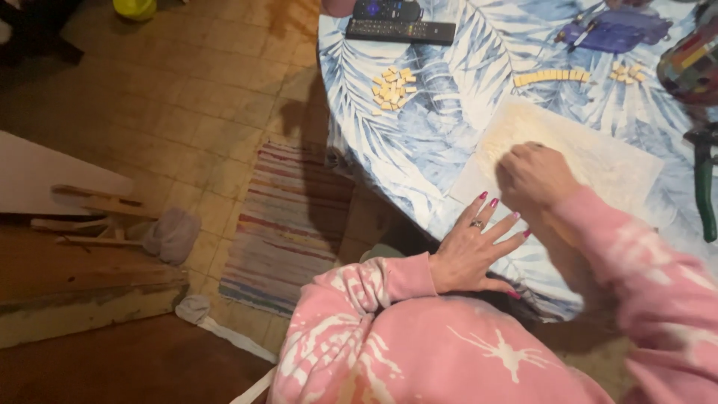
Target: Manually sanding small rectangular wooden tiles using a sheet of sandpaper on a table.
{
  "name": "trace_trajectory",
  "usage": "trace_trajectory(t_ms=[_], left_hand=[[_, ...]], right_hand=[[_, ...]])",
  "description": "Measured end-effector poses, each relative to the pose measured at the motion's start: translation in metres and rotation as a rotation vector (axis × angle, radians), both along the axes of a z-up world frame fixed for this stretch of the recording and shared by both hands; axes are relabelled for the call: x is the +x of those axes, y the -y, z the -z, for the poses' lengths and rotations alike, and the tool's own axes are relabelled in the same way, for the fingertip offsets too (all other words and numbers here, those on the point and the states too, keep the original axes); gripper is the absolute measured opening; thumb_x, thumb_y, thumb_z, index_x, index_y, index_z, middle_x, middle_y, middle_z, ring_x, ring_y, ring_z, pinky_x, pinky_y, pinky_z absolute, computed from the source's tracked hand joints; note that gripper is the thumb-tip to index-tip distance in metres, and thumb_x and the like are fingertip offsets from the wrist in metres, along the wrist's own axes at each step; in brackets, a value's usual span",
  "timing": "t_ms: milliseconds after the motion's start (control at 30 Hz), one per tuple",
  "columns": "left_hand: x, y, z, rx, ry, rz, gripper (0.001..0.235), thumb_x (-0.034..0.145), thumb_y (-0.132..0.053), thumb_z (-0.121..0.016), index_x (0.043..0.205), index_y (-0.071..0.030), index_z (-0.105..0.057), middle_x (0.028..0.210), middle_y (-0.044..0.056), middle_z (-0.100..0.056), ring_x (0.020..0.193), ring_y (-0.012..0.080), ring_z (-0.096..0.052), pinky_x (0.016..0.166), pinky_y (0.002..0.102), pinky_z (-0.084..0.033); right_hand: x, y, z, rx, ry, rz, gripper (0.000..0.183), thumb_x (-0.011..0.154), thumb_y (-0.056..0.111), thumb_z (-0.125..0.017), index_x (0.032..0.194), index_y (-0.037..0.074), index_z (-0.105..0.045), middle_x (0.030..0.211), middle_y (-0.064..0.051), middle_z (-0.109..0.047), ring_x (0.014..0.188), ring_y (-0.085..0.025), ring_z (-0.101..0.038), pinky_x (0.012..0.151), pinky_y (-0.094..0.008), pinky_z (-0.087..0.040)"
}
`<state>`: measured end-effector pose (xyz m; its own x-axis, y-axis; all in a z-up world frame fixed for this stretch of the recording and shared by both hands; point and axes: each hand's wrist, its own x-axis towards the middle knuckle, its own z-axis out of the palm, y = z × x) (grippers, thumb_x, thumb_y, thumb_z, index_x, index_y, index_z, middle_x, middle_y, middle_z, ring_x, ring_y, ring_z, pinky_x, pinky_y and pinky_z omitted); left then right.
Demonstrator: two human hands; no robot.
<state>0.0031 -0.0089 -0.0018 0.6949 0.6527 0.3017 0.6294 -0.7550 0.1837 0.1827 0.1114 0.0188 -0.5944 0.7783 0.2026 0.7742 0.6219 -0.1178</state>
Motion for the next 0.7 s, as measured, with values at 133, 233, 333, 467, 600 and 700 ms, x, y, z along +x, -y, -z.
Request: trace_trajectory(t_ms=[133, 233, 333, 467, 600, 700], left_hand=[[0.0, -0.001, -0.004, -0.019, 0.007, 0.011, 0.101, 0.068, -0.08, -0.067, 0.147, -0.019, -0.055, 0.151, 0.016, -0.052, 0.138, 0.0493, -0.047, 0.126, 0.062, -0.022], [0.001, 0.002, -0.002, -0.004, 0.046, -0.006, 0.102, 0.068, -0.081, -0.066, 0.148, -0.018, -0.055, 0.152, 0.017, -0.052, 0.14, 0.0489, -0.048, 0.128, 0.062, -0.021], [-0.002, 0.0, -0.006, 0.027, 0.001, 0.001, 0.101, 0.069, -0.081, -0.066, 0.147, -0.018, -0.055, 0.151, 0.017, -0.052, 0.14, 0.049, -0.047, 0.127, 0.062, -0.021], [-0.002, -0.001, -0.005, -0.006, 0.017, 0.018, 0.1, 0.069, -0.081, -0.066, 0.146, -0.017, -0.056, 0.151, 0.016, -0.053, 0.14, 0.0489, -0.048, 0.128, 0.062, -0.021], [-0.001, 0.002, -0.01, -0.016, 0.006, 0.006, 0.1, 0.068, -0.08, -0.068, 0.146, -0.018, -0.057, 0.151, 0.016, -0.054, 0.14, 0.0483, -0.047, 0.127, 0.061, -0.02], [-0.001, 0.001, -0.008, 0.008, 0.024, -0.009, 0.099, 0.069, -0.08, -0.068, 0.146, -0.018, -0.056, 0.151, 0.016, -0.053, 0.141, 0.0496, -0.046, 0.128, 0.062, -0.019]], right_hand=[[0.015, 0.008, 0.003, 0.049, 0.03, 0.044, 0.02, 0.092, 0.019, -0.065, 0.075, 0.007, -0.064, 0.079, -0.012, -0.064, 0.08, -0.034, -0.065, 0.074, -0.045, -0.055], [0.055, 0.057, -0.011, -0.025, 0.092, -0.018, 0.008, 0.077, 0.016, -0.067, 0.075, 0.008, -0.065, 0.077, -0.011, -0.064, 0.081, -0.033, -0.067, 0.073, -0.045, -0.056], [0.077, 0.096, -0.031, -0.073, 0.104, 0.003, 0.01, 0.069, 0.015, -0.066, 0.076, 0.008, -0.067, 0.076, -0.012, -0.065, 0.077, -0.035, -0.066, 0.07, -0.046, -0.055], [0.063, 0.086, -0.027, -0.097, 0.161, 0.129, 0.009, 0.081, 0.014, -0.063, 0.075, 0.009, -0.065, 0.074, -0.01, -0.064, 0.079, -0.032, -0.067, 0.072, -0.045, -0.056], [0.02, 0.008, 0.002, 0.022, 0.065, -0.019, 0.008, 0.075, 0.015, -0.065, 0.073, 0.008, -0.065, 0.075, -0.012, -0.063, 0.078, -0.034, -0.065, 0.069, -0.046, -0.055], [0.003, -0.015, 0.009, 0.047, 0.013, -0.063, 0.01, 0.079, 0.016, -0.065, 0.075, 0.007, -0.064, 0.076, -0.011, -0.063, 0.076, -0.034, -0.064, 0.069, -0.045, -0.055]])
